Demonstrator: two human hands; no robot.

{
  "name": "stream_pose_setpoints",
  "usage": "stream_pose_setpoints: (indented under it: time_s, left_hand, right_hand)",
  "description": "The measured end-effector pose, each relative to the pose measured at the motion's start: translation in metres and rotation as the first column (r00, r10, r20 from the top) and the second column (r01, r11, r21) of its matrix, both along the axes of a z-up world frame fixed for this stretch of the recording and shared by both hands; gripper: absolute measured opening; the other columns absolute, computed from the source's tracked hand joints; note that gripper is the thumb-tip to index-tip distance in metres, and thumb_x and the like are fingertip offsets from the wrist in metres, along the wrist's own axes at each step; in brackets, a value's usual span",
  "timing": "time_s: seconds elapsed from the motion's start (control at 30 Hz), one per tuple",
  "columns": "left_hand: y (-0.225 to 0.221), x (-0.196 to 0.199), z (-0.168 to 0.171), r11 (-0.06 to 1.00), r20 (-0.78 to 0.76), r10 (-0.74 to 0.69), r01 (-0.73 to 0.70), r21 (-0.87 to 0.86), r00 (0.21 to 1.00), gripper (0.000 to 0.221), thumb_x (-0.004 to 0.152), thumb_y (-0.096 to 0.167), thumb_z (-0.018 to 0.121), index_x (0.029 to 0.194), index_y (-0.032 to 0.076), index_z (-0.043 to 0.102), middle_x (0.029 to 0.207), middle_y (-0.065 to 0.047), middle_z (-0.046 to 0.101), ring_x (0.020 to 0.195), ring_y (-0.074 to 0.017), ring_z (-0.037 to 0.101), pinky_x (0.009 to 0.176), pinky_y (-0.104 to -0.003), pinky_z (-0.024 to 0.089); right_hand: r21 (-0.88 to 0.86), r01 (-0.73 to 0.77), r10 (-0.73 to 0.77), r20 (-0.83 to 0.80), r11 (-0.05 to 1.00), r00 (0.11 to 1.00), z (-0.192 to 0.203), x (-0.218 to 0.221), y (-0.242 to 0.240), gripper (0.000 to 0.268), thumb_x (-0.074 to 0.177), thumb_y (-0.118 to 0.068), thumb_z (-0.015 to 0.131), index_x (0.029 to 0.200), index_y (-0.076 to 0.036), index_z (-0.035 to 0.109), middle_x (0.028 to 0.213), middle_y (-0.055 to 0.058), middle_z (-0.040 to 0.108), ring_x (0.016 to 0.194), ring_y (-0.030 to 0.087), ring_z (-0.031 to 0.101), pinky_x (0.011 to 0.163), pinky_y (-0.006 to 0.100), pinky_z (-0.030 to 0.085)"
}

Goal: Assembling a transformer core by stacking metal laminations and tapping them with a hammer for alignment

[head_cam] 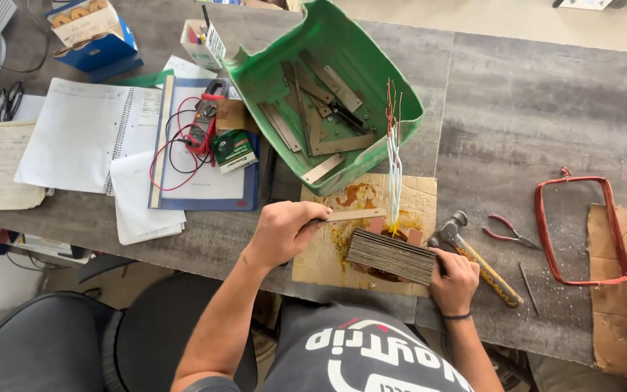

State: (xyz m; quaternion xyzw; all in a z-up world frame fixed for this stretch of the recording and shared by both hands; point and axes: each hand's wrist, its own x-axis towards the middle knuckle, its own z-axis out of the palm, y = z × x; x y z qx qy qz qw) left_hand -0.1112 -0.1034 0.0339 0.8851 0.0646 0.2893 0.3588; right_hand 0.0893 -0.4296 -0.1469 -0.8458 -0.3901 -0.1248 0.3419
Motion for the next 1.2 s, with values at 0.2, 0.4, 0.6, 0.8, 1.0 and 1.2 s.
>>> stream_pose_setpoints:
  time_s: [0.2, 0.4, 0.6, 0.8, 1.0, 1.2]
  left_hand:
    - [-0.006, 0.002, 0.006, 1.0, 0.035, -0.02, 0.02, -0.016, 0.999, 0.013, 0.094, 0.015, 0.073, 0.105, 0.022, 0.072, 0.09, 0.003, 0.078, 0.073, -0.0241, 0.074, 0.07, -0.034, 0.059]
    - [-0.029, 0.016, -0.006, 0.988, 0.036, -0.114, 0.117, -0.103, 0.993, 0.016, 0.092, 0.014, 0.077, 0.105, 0.021, 0.074, 0.089, 0.003, 0.078, 0.073, -0.023, 0.075, 0.07, -0.034, 0.06]
    - [-0.058, 0.012, -0.044, 0.955, -0.002, -0.231, 0.226, -0.192, 0.973, 0.011, 0.095, 0.013, 0.074, 0.105, 0.019, 0.074, 0.089, 0.001, 0.077, 0.072, -0.0234, 0.074, 0.062, -0.032, 0.058]
    - [-0.073, 0.017, -0.041, 0.934, -0.027, -0.335, 0.327, -0.145, 0.942, 0.011, 0.098, 0.018, 0.072, 0.107, 0.023, 0.076, 0.101, 0.008, 0.079, 0.076, -0.0148, 0.076, 0.065, -0.027, 0.059]
    - [-0.065, 0.021, -0.046, 0.915, -0.005, -0.381, 0.376, -0.145, 0.925, 0.01, 0.095, 0.013, 0.072, 0.103, 0.017, 0.078, 0.101, 0.002, 0.081, 0.075, -0.0171, 0.077, 0.066, -0.027, 0.059]
    - [-0.05, 0.027, -0.035, 0.937, -0.052, -0.339, 0.332, -0.104, 0.94, 0.011, 0.093, 0.015, 0.077, 0.103, 0.017, 0.08, 0.098, 0.002, 0.081, 0.076, -0.0192, 0.077, 0.065, -0.031, 0.06]
  right_hand:
    - [0.024, -0.025, 0.025, -0.016, 0.999, 1.0, 0.0, 0.002, 0.0, 0.026, 0.084, -0.009, 0.071, 0.104, -0.023, 0.078, 0.096, -0.005, 0.076, 0.089, 0.02, 0.071, 0.082, 0.031, 0.042]
    - [0.305, 0.039, 0.057, -0.3, 0.951, 0.952, 0.038, -0.001, 0.002, 0.008, 0.094, -0.008, 0.072, 0.101, -0.008, 0.077, 0.092, 0.011, 0.076, 0.085, 0.03, 0.072, 0.082, 0.037, 0.051]
    - [0.517, -0.164, 0.326, -0.239, 0.84, 0.915, 0.086, -0.024, -0.002, 0.049, 0.09, -0.025, 0.082, 0.113, 0.016, 0.067, 0.096, 0.026, 0.068, 0.087, 0.038, 0.066, 0.077, 0.044, 0.054]
    - [0.531, -0.209, 0.364, -0.206, 0.822, 0.909, 0.095, -0.047, 0.014, 0.019, 0.086, -0.017, 0.086, 0.083, 0.001, 0.08, 0.08, 0.015, 0.073, 0.063, 0.028, 0.063, 0.058, 0.039, 0.053]
    - [0.583, -0.255, 0.386, -0.111, 0.772, 0.916, 0.11, -0.042, 0.033, 0.023, 0.096, -0.018, 0.075, 0.08, -0.002, 0.079, 0.076, 0.013, 0.073, 0.06, 0.026, 0.061, 0.053, 0.036, 0.051]
    - [0.575, -0.221, 0.332, -0.094, 0.788, 0.939, 0.102, -0.031, 0.024, 0.018, 0.091, -0.011, 0.082, 0.076, -0.002, 0.078, 0.072, 0.015, 0.071, 0.059, 0.028, 0.063, 0.054, 0.04, 0.051]
